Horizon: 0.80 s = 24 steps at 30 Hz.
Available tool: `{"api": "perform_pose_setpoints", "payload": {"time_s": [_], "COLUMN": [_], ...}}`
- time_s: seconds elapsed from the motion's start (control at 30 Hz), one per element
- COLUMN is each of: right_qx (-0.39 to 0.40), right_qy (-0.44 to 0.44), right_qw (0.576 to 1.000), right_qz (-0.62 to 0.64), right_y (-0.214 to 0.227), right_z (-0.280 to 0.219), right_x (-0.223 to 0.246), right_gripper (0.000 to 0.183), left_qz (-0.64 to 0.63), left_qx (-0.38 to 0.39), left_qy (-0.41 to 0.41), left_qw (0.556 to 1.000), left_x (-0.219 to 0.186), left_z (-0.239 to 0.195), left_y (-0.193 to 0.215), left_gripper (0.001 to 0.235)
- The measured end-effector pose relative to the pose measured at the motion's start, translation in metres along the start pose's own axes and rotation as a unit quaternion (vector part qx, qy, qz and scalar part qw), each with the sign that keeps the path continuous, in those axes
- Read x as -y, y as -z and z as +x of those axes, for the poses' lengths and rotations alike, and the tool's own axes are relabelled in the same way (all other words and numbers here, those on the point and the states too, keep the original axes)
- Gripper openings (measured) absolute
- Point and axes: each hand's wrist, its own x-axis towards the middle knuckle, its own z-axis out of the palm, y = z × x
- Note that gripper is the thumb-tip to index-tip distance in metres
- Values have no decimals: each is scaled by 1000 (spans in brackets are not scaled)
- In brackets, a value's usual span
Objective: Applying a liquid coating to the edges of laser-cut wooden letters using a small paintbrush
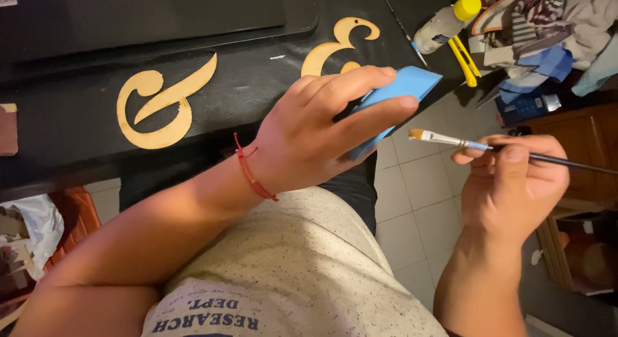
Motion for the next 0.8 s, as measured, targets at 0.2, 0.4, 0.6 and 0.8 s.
{"api": "perform_pose_setpoints", "payload": {"time_s": [0.2, 0.4, 0.6, 0.8], "right_qx": [-32, -61, -129, -111], "right_qy": [-65, -95, -80, 159], "right_qw": [993, 986, 983, 955], "right_qz": [96, 126, 104, -227], "right_y": [-3, -11, 51, 245], "right_z": [-1, 3, 34, 91], "right_x": [-3, -9, -16, -89], "right_gripper": [34, 35, 29, 16], "left_qz": [-9, -14, -78, -38], "left_qx": [15, 23, 54, 96], "left_qy": [12, 89, 143, 149], "left_qw": [1000, 996, 985, 983], "left_x": [-1, 6, 15, 25], "left_z": [1, -2, -6, -46], "left_y": [1, 17, 30, 23], "left_gripper": [59, 55, 58, 75]}}
